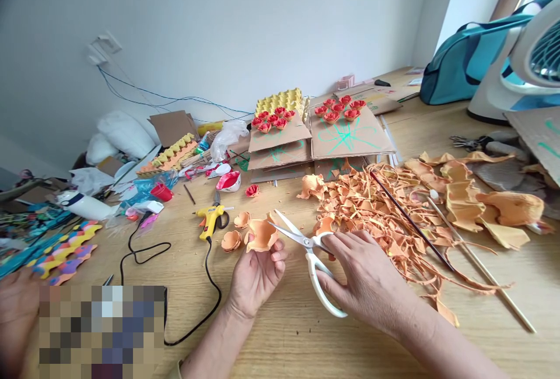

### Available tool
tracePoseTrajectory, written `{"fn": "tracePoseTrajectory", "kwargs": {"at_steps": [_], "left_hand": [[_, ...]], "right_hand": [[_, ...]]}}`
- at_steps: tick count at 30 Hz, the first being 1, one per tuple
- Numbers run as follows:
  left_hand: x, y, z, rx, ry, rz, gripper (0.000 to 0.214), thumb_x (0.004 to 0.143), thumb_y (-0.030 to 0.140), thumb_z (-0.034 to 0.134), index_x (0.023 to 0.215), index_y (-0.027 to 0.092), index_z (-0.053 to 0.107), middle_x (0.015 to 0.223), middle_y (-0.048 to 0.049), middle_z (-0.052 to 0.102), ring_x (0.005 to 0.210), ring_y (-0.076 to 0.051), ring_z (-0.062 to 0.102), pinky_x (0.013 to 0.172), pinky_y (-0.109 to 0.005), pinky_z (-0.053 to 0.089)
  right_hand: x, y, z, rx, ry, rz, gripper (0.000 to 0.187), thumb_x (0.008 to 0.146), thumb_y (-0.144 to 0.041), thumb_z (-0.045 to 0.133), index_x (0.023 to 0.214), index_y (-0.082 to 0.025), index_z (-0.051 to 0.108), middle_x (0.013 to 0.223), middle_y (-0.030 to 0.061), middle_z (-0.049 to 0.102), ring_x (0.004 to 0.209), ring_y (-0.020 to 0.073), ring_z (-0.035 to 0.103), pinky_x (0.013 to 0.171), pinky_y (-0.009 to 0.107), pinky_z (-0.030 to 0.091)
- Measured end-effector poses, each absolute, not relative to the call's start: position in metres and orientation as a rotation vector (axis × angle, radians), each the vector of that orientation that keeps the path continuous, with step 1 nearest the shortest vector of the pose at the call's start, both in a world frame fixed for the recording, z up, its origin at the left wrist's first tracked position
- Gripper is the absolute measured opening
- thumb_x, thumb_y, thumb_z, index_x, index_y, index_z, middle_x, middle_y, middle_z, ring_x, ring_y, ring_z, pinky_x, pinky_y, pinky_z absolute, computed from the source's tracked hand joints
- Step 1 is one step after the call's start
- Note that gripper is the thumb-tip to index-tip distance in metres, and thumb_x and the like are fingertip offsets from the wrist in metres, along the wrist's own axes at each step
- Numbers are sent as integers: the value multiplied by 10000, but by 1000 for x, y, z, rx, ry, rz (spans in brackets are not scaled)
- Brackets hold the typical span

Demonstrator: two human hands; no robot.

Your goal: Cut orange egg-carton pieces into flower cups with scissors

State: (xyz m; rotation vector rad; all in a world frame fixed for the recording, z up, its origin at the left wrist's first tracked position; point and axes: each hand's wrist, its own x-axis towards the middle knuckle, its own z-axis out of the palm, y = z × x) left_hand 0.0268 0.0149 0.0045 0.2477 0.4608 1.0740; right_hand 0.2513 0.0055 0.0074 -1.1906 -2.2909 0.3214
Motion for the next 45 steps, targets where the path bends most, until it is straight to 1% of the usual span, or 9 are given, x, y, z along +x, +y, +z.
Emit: {"fn": "tracePoseTrajectory", "kwargs": {"at_steps": [8,14,18,21,27,33,36,40,45], "left_hand": [[27,11,5,229,360,1092,193,796,176,737,724,113,568,678,14,518,531,-32,485,533,-132,484],[28,11,6,328,463,1084,256,805,311,748,745,113,597,637,20,505,563,-68,475,599,-202,508],[29,11,1,431,575,1117,333,751,387,786,924,135,654,748,-14,613,619,-112,527,639,-267,520],[27,11,-4,486,662,1161,402,734,383,799,1024,137,669,905,-59,684,747,-164,608,721,-316,546],[25,9,-3,596,707,1224,298,755,328,791,1000,187,697,1125,-76,708,1026,-249,638,809,-356,562],[29,5,6,753,691,1175,374,764,361,785,1079,179,695,1186,-111,699,1120,-284,619,915,-370,522],[29,5,6,746,692,1165,391,762,351,785,1103,192,680,1210,-110,688,1115,-288,623,882,-366,534],[29,5,6,743,667,1161,389,759,359,786,1095,192,683,1180,-102,694,1087,-275,630,817,-339,555],[28,5,6,699,698,1171,370,745,386,796,1042,183,710,1127,-90,714,1046,-255,637,874,-360,546]], "right_hand": [[251,5,5,-1202,-2294,322,129,935,-340,549,981,-224,519,861,24,641,767,212,586,778,378,359],[250,4,8,-1192,-2297,353,157,927,-343,558,1022,-221,526,913,53,659,805,221,607,777,376,371],[250,3,9,-1182,-2308,365,147,932,-347,552,1006,-221,535,901,52,664,801,219,616,788,378,381],[250,3,9,-1182,-2320,374,171,914,-356,577,1011,-219,542,911,56,667,806,227,620,792,385,392],[251,3,11,-1182,-2337,397,198,902,-358,590,1028,-212,548,949,72,669,833,242,618,822,418,405],[250,2,13,-1176,-2357,404,236,915,-403,574,1044,-210,532,961,76,645,856,253,594,845,445,402],[250,2,12,-1159,-2351,398,255,926,-447,553,1027,-216,512,932,62,626,838,246,580,840,444,403],[250,2,10,-1113,-2348,404,180,925,-383,556,895,-229,469,826,18,596,750,206,561,827,423,405],[250,0,10,-1092,-2336,393,165,901,-286,567,830,-229,430,764,-4,580,689,179,538,796,397,407]]}}
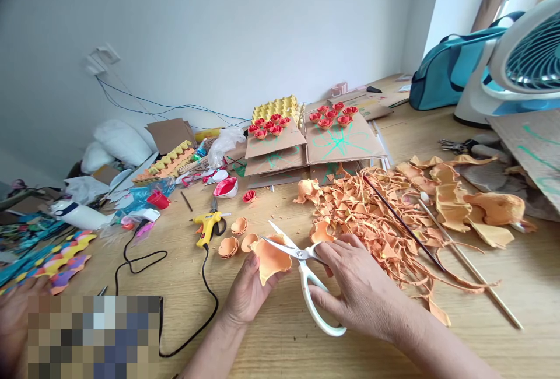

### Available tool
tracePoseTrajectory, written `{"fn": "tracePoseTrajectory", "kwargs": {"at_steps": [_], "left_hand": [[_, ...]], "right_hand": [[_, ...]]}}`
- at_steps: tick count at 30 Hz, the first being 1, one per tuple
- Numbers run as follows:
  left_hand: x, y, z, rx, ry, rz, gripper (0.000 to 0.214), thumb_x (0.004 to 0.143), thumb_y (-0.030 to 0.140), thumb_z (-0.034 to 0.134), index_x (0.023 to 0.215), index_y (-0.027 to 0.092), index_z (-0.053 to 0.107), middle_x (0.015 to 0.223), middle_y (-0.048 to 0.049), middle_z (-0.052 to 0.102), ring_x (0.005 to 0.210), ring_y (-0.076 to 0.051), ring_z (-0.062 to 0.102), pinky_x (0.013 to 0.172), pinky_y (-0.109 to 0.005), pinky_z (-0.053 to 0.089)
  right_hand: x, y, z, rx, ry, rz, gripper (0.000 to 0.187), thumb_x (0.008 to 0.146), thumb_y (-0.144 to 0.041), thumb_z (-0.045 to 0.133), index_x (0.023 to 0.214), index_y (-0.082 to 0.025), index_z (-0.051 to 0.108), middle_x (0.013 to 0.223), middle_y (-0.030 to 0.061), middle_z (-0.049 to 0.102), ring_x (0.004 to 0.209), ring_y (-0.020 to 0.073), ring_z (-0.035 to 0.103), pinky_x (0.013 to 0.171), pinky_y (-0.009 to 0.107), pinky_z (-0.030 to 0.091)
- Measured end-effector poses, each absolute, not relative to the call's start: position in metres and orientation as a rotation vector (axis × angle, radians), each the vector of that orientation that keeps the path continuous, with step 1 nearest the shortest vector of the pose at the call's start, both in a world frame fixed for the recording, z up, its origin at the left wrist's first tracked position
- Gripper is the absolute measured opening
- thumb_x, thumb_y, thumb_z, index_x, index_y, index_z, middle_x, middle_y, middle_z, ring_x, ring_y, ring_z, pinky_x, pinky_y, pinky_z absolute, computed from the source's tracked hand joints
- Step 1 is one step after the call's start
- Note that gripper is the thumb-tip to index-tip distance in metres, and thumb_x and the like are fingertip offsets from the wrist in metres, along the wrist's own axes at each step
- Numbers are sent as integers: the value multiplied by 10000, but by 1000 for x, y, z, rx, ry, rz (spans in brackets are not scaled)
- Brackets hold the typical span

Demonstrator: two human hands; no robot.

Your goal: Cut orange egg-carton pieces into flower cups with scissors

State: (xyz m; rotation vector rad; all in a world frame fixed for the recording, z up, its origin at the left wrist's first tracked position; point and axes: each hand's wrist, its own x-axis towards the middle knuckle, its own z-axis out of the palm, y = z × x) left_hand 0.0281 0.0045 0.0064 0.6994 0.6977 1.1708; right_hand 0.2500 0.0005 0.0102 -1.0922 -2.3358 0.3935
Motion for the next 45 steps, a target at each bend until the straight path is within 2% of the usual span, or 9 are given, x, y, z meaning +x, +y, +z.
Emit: {"fn": "tracePoseTrajectory", "kwargs": {"at_steps": [11,14,18,23,34,38,41,45], "left_hand": [[24,6,-2,629,734,1188,421,748,366,789,1112,185,677,1141,-90,703,1075,-262,625,841,-347,544],[24,5,1,635,752,1203,415,734,371,803,1087,187,686,1118,-82,710,1072,-254,625,853,-335,532],[24,5,3,706,734,1212,389,725,341,821,1064,205,686,1086,-58,721,1073,-229,633,946,-330,488],[22,6,-3,812,708,1153,358,740,364,807,1031,196,683,1086,-76,717,1061,-240,645,930,-325,488],[28,4,11,702,698,1191,313,723,350,822,971,197,711,1018,-44,732,972,-202,657,907,-296,500],[28,3,10,692,707,1207,346,716,360,826,1001,196,720,1023,-46,734,980,-211,654,934,-312,492],[28,3,11,694,702,1200,343,713,364,828,995,200,723,1017,-43,734,955,-202,653,890,-296,498],[29,4,14,713,683,1185,344,718,366,824,1000,197,722,1029,-50,734,967,-202,649,895,-297,496]], "right_hand": [[249,-2,10,-1057,-2325,360,185,920,-295,551,797,-231,428,747,-3,574,686,182,559,736,350,411],[249,-1,10,-1065,-2326,373,182,919,-295,551,802,-230,427,747,-6,568,689,181,555,758,360,408],[249,1,12,-1097,-2309,370,148,888,-289,589,851,-231,458,766,-11,572,680,182,539,778,378,398],[248,1,15,-1098,-2287,344,204,829,-299,654,903,-236,475,816,-4,578,748,205,534,835,410,387],[248,-2,13,-1080,-2339,399,183,895,-260,553,820,-235,389,779,-4,544,732,192,534,812,405,392],[249,-2,11,-1065,-2343,398,201,918,-286,537,800,-238,382,756,-4,537,727,195,538,795,398,403],[249,-1,10,-1063,-2346,414,203,927,-278,530,792,-235,384,749,-7,536,714,184,533,791,389,406],[249,0,11,-1089,-2352,428,161,908,-282,562,846,-229,423,792,3,561,715,184,523,810,407,400]]}}
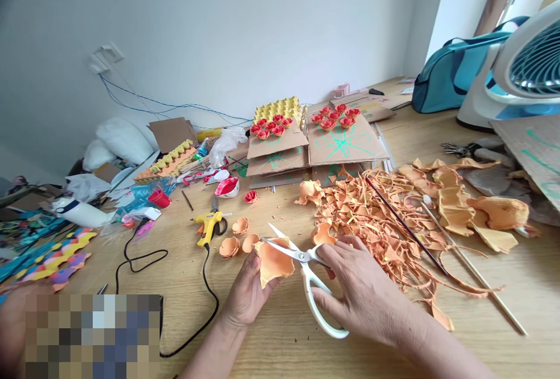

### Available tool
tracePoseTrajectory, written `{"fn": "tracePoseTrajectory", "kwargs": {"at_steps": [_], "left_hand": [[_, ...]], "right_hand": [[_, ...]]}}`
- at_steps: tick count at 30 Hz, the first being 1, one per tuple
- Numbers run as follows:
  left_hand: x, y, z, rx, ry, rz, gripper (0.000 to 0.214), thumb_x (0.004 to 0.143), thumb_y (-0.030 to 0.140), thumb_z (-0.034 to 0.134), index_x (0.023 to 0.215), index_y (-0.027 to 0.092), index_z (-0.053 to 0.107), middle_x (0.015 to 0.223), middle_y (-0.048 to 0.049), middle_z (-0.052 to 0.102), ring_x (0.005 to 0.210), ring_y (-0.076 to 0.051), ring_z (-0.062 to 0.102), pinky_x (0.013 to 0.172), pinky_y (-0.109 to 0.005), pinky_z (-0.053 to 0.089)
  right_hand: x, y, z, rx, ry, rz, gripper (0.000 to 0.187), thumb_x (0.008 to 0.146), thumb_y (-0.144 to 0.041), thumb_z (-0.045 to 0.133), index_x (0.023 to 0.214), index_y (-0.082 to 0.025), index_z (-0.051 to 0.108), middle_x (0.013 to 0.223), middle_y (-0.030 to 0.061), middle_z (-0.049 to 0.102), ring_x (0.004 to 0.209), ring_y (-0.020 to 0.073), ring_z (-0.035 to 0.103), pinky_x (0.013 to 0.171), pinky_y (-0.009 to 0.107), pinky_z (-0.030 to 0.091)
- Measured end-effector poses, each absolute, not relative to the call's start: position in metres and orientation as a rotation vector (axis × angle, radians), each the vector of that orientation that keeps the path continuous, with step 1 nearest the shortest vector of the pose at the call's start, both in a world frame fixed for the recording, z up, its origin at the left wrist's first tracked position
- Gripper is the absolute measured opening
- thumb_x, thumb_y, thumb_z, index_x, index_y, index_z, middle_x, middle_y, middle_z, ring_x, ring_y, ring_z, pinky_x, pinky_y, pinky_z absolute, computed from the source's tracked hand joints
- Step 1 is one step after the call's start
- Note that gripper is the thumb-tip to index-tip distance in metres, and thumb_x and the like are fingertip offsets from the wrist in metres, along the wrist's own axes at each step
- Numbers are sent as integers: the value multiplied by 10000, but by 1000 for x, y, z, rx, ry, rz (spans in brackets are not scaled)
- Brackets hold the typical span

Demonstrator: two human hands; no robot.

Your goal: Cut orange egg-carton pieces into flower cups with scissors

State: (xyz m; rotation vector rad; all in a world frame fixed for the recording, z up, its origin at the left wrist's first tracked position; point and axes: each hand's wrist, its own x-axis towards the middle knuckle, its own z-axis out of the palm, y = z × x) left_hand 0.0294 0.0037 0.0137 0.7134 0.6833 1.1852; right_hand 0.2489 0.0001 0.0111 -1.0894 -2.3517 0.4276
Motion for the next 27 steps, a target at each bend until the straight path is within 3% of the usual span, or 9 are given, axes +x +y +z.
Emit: {"fn": "tracePoseTrajectory", "kwargs": {"at_steps": [7,11,18,27], "left_hand": [[30,3,13,735,706,1211,357,730,372,812,1015,178,719,1038,-69,734,979,-206,644,890,-298,498],[29,3,11,696,708,1243,351,740,361,806,1031,190,710,1063,-67,727,970,-199,647,810,-277,527],[25,4,6,642,710,1247,355,749,340,800,1051,191,686,1093,-75,718,999,-213,650,771,-286,556],[17,6,-12,559,722,1213,388,773,331,767,1119,194,656,1226,-93,679,1115,-254,622,821,-327,560]], "right_hand": [[249,1,12,-1096,-2336,408,196,882,-324,608,993,-229,477,942,42,605,851,226,554,933,466,361],[249,2,10,-1100,-2327,381,250,872,-333,623,1051,-231,482,989,42,604,909,230,560,987,482,323],[249,2,8,-1094,-2357,429,181,896,-326,591,853,-230,444,800,-18,566,737,179,556,954,475,336],[249,0,10,-1034,-2338,385,211,925,-330,566,798,-221,438,732,-28,535,680,161,537,891,435,371]]}}
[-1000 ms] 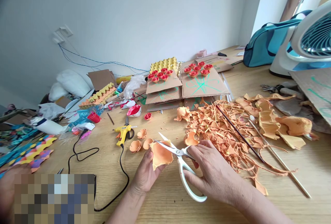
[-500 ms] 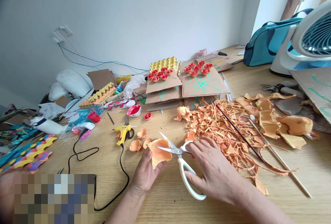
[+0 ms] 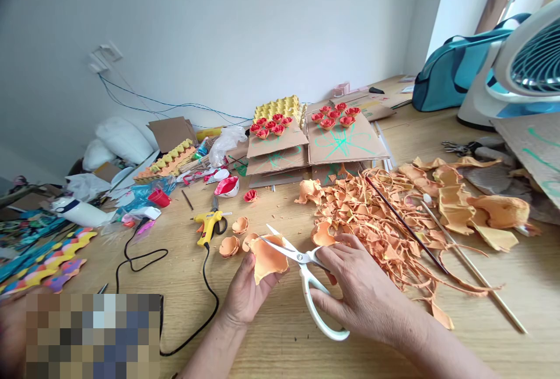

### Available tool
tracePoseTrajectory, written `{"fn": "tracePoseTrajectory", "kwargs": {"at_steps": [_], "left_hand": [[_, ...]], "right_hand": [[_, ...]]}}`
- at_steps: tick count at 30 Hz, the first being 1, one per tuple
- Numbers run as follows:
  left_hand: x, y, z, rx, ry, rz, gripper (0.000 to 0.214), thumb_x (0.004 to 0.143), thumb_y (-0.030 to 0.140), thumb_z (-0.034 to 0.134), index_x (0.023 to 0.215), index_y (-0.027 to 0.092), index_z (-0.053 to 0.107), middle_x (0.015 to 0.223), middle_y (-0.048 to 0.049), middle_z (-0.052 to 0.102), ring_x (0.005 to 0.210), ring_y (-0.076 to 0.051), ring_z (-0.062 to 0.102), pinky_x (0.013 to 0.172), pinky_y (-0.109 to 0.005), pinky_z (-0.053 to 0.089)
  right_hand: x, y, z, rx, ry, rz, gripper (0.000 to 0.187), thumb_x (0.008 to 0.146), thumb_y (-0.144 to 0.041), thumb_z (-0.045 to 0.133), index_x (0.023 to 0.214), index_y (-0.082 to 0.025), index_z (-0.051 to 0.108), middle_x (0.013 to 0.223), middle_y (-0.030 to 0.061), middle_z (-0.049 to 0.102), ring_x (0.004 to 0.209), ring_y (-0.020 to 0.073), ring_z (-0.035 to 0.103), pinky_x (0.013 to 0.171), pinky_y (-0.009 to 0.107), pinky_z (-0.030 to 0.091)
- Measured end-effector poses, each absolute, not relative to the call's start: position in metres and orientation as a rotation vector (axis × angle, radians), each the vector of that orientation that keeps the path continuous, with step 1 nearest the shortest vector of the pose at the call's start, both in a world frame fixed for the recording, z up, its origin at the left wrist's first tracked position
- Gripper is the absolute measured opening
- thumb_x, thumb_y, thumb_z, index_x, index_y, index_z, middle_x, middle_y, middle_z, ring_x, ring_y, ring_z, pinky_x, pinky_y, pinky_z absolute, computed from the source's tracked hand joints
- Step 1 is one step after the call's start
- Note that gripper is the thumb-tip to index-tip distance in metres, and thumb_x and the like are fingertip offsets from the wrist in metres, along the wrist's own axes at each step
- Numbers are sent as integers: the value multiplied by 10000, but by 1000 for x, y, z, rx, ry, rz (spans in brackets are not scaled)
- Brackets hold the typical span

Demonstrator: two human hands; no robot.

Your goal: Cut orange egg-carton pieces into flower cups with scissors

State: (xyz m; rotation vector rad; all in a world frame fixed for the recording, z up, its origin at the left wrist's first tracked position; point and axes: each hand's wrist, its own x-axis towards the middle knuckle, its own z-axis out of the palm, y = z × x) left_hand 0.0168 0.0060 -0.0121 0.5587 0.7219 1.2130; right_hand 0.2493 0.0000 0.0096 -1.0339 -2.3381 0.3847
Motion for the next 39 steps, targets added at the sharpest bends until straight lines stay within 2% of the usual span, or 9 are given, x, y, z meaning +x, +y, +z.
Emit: {"fn": "tracePoseTrajectory", "kwargs": {"at_steps": [6,9,14,17,22,31,39], "left_hand": [[16,6,-13,535,734,1213,372,760,339,779,1094,219,670,1252,-74,672,1147,-261,607,836,-359,567],[16,6,-14,548,719,1205,371,767,349,775,1101,226,668,1241,-68,676,1138,-254,609,836,-362,569],[18,5,-7,610,718,1218,317,792,334,758,1074,215,677,1156,-60,704,1041,-211,642,779,-288,563],[22,4,-1,666,695,1210,331,782,343,769,1066,199,682,1128,-67,712,1022,-206,644,769,-271,559],[21,5,-4,614,711,1217,365,766,335,780,1089,204,671,1173,-75,699,1069,-227,631,800,-295,558],[16,6,-14,533,756,1224,388,761,335,773,1114,228,656,1253,-70,668,1190,-276,578,841,-352,552],[25,4,9,748,724,1179,352,723,391,809,998,197,707,1006,-59,733,1004,-236,654,847,-297,520]], "right_hand": [[250,-1,10,-1022,-2359,422,213,960,-328,504,795,-225,416,759,5,557,730,187,538,829,401,400],[249,-1,9,-1026,-2366,431,205,967,-326,491,807,-227,408,759,-4,545,706,176,524,856,420,392],[248,0,12,-1077,-2361,413,177,896,-310,575,867,-233,418,826,7,568,749,194,540,886,451,379],[248,0,13,-1092,-2357,412,204,867,-298,606,846,-238,412,793,-8,559,731,189,539,904,460,377],[249,-1,11,-1065,-2342,384,214,920,-319,559,803,-231,404,724,-36,526,669,159,535,942,480,360],[248,-1,12,-1029,-2377,409,210,971,-336,489,808,-229,412,745,-6,563,688,172,546,860,425,392],[249,1,11,-1064,-2363,368,184,895,-315,578,839,-230,424,798,-1,573,731,191,553,865,437,371]]}}
